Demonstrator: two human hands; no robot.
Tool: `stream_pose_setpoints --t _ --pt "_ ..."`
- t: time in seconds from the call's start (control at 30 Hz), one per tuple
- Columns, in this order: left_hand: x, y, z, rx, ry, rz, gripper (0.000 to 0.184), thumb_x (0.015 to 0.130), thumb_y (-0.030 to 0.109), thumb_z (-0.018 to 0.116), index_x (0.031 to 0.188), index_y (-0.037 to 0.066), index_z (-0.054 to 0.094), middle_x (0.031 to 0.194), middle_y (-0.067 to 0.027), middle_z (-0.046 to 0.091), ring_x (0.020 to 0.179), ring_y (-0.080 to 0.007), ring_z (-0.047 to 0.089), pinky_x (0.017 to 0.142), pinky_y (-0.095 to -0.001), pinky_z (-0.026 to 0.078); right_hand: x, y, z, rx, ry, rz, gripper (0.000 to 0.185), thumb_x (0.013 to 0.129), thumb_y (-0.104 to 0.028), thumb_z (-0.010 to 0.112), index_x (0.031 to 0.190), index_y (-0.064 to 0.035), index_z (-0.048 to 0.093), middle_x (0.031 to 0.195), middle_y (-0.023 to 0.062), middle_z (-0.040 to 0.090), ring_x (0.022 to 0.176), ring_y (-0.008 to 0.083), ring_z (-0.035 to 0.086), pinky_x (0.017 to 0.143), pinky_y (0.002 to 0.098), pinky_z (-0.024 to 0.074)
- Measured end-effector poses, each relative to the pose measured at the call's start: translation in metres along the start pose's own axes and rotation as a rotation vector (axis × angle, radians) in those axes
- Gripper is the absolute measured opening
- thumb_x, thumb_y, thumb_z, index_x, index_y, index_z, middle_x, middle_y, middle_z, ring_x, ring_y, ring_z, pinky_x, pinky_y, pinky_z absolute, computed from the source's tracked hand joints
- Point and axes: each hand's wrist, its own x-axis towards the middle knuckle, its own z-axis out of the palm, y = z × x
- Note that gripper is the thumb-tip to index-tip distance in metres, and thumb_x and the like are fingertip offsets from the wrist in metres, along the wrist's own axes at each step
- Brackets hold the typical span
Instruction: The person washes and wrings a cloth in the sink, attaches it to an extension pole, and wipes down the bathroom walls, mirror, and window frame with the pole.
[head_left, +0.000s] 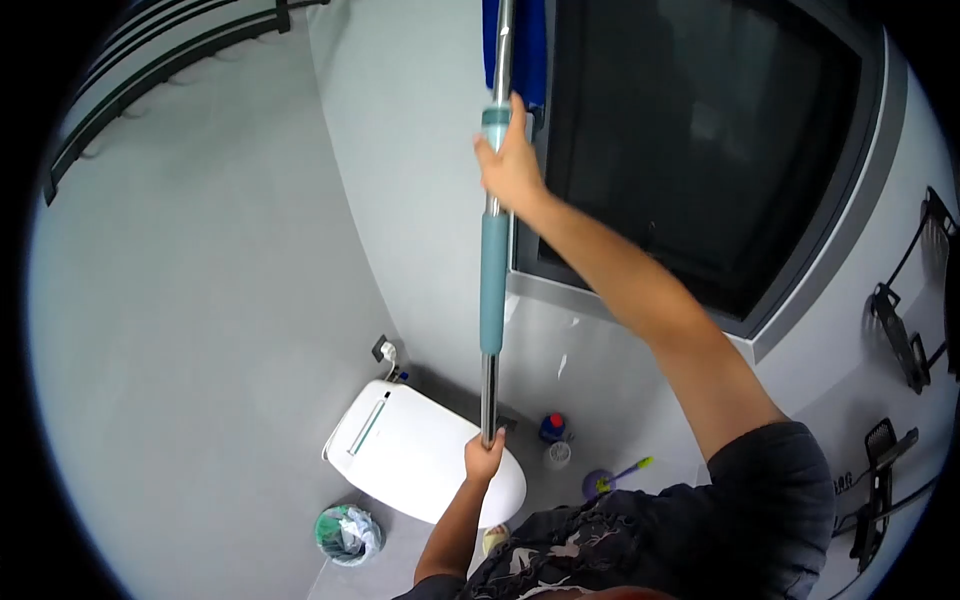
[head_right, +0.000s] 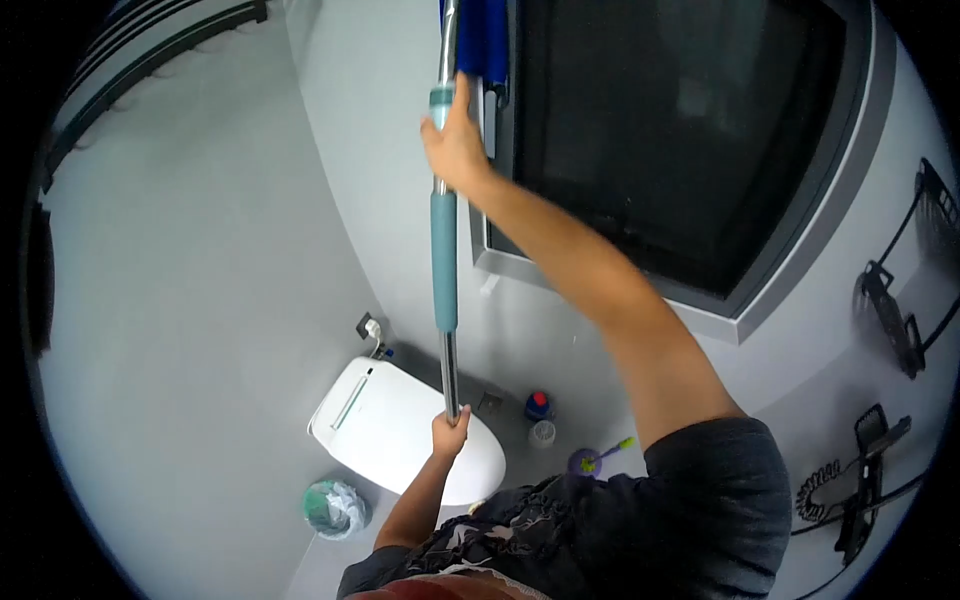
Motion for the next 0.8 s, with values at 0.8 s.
stream_pose_setpoints --t 0.8 --pt "-0.318 -0.235 -0.137 0.471 -0.312 -0.59 0.051 0.073 0.048 0.064 0.066 -0.002 0.061 0.061 -0.0224 0.059 0.065 -0.0388 0.062 0.056 -0.0438 0.044 -0.342 0.088 0.105 0.411 -0.204 0.612 0.078 0.087 -0.006 0.05 0.14 -0.0134 -0.007 0.075 0.0068 0.049 0.05 0.013 0.051 0.046 0.029 0.0461"
